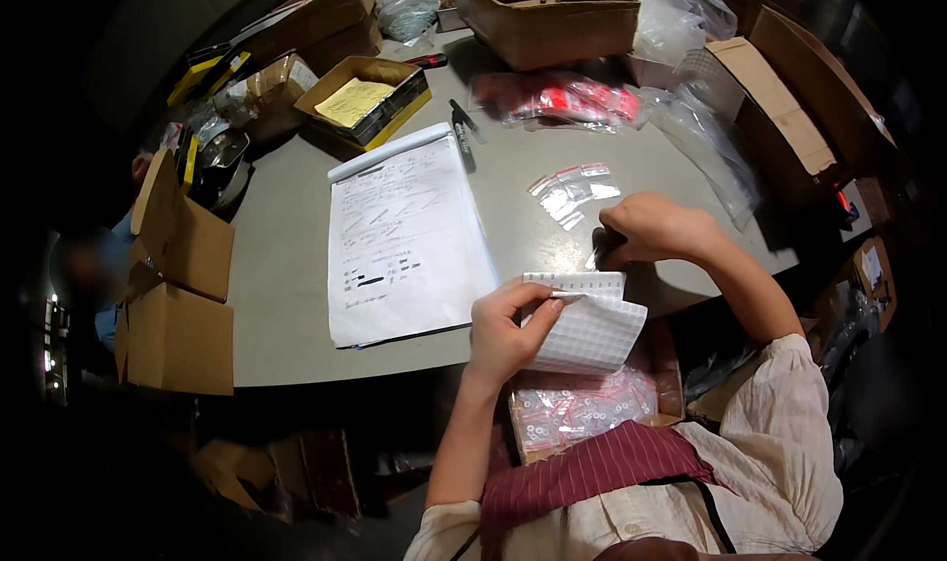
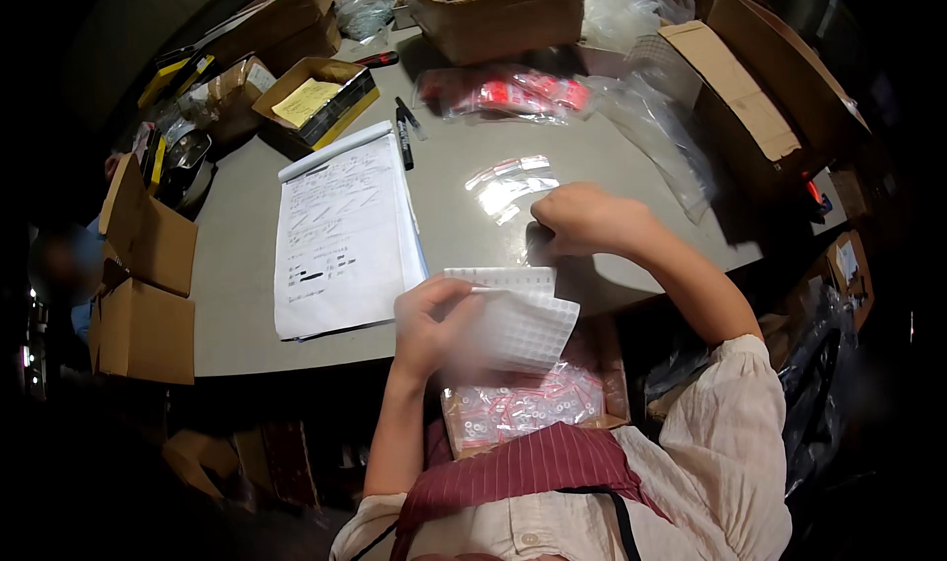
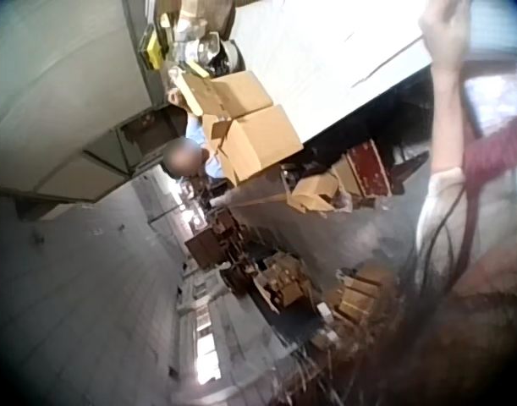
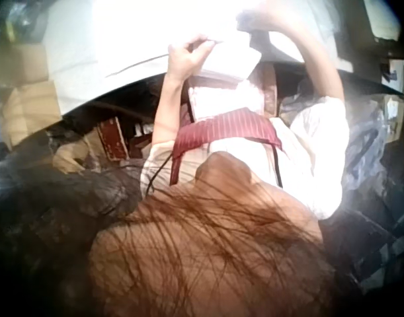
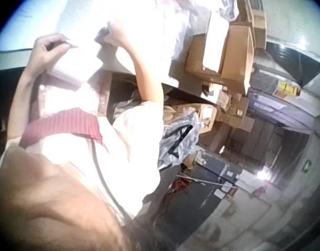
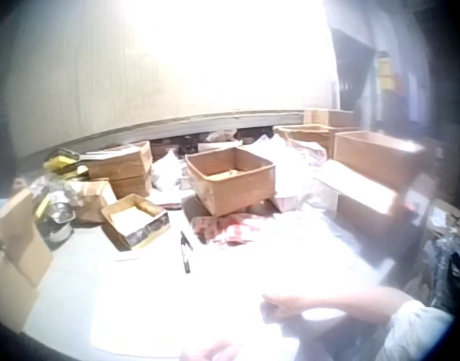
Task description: The person repeatedly picks small items from a box, places them into clear plastic bags, seals the bags, and sets them aside on the table. The person also handles a roll of adhesive labels and a box of red-labeled plastic bags. The workspace is a table with cardboard boxes, papers, and packaging materials.
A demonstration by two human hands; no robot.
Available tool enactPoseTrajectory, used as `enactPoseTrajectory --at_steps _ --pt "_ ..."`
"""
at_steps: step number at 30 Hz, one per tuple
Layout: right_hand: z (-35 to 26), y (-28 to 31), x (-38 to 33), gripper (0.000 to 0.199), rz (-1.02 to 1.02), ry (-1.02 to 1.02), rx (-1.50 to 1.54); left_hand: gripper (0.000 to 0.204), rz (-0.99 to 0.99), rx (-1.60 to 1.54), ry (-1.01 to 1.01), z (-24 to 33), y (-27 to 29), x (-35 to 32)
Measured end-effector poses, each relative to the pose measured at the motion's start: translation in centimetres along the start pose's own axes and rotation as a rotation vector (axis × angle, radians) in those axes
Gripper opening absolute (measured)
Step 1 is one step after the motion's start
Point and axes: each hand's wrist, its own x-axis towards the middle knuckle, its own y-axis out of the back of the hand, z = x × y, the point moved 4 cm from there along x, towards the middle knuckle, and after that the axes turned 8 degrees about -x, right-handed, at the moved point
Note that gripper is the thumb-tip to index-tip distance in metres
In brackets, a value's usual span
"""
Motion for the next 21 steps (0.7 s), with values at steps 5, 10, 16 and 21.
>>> enactPoseTrajectory --at_steps 5,10,16,21 --pt "-1.2 0.7 -2.1 0.024 0.294 0.181 0.302 0.012 -0.062 0.014 0.013 1.0 -0.4 0.1" --pt "-7.0 1.0 -2.0 0.023 0.652 0.422 0.303 0.010 -0.082 0.010 -0.059 -0.7 -0.2 0.0" --pt "-8.5 -0.2 -1.8 0.019 0.759 0.372 0.005 0.009 -0.094 -0.084 0.011 -0.6 -0.5 0.0" --pt "-8.3 -0.4 -2.7 0.021 0.833 0.507 -0.028 0.009 -0.094 -0.164 0.094 -0.7 -0.1 0.0"
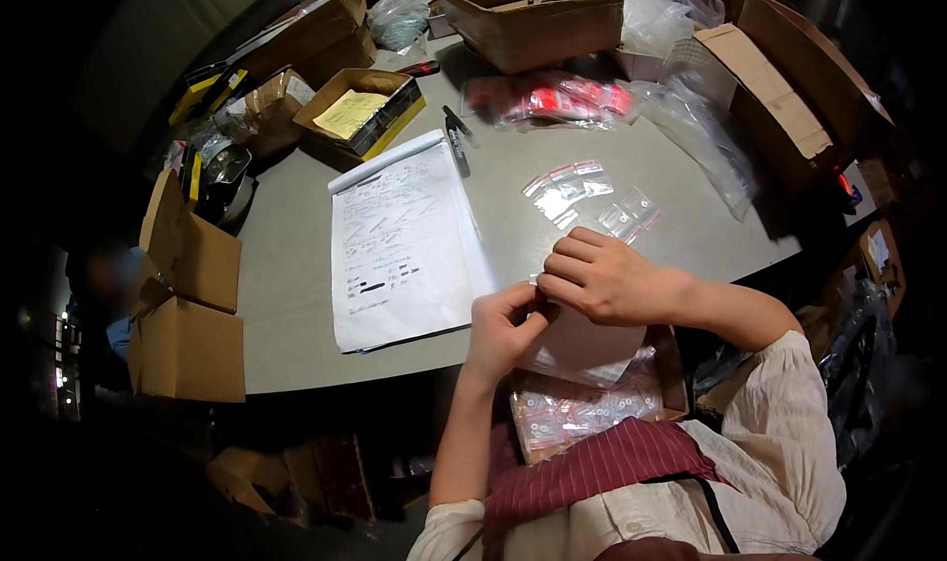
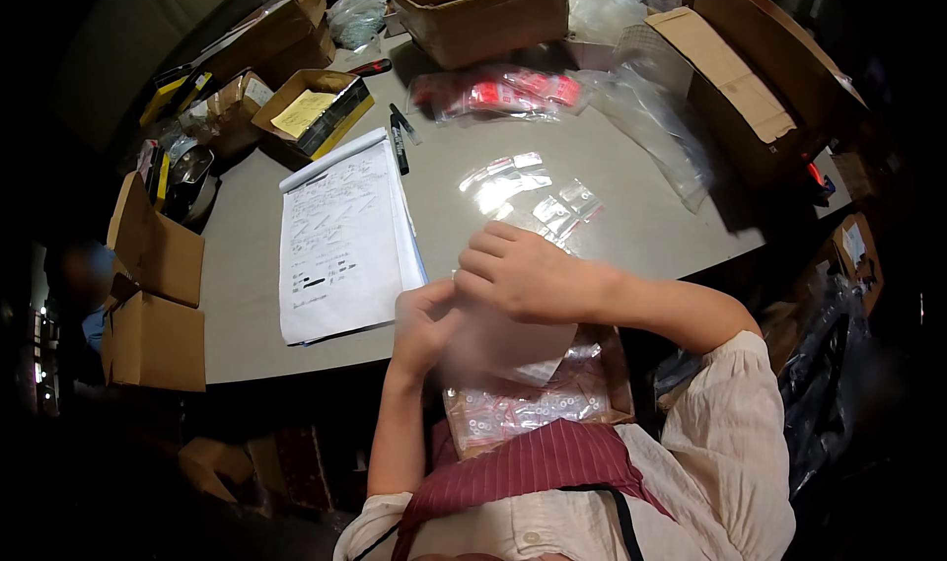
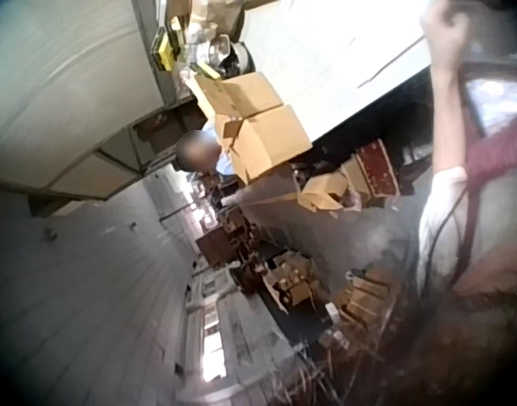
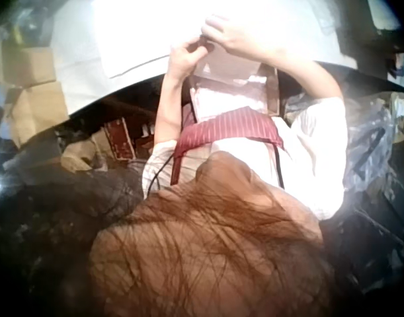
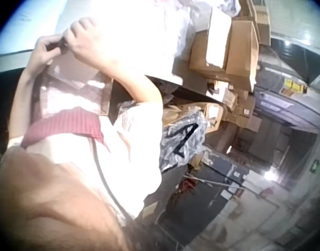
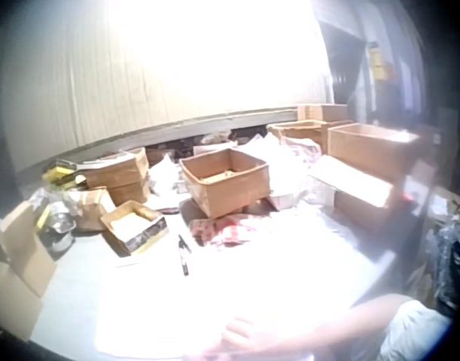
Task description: The person repeatedly picks small items from a box, places them into clear plastic bags, seals the bags, and sets them aside on the table. The person also handles a roll of adhesive labels and a box of red-labeled plastic bags. The workspace is a table with cardboard boxes, papers, and packaging materials.
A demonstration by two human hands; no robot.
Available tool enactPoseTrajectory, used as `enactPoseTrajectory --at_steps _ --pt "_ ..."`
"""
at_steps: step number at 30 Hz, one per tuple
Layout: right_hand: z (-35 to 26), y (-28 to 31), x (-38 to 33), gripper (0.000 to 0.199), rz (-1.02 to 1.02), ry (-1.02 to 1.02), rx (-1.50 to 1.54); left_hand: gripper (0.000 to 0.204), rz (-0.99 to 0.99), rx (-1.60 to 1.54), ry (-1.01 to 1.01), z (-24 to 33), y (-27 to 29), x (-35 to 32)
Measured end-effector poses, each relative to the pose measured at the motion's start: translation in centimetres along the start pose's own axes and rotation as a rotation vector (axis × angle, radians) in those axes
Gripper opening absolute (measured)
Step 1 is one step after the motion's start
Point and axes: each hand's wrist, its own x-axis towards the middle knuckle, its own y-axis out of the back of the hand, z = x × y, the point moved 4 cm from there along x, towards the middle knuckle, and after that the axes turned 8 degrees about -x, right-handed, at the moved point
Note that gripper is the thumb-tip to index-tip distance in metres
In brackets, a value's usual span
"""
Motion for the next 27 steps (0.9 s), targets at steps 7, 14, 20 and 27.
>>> enactPoseTrajectory --at_steps 7,14,20,27 --pt "9.2 3.1 -3.1 0.018 -0.282 -0.437 0.391 0.015 0.014 -0.058 0.121 1.3 -0.6 -0.1" --pt "9.4 1.2 -5.4 0.025 -0.591 -0.526 0.487 0.015 -0.064 -0.024 0.050 1.6 -0.6 -0.1" --pt "8.2 0.1 -6.1 0.025 -0.590 -0.436 0.177 0.015 -0.059 -0.056 0.047 1.3 -0.5 0.0" --pt "7.3 2.2 -6.4 0.029 -0.756 -0.457 0.219 0.015 -0.073 -0.089 0.043 1.3 -0.4 -0.2"
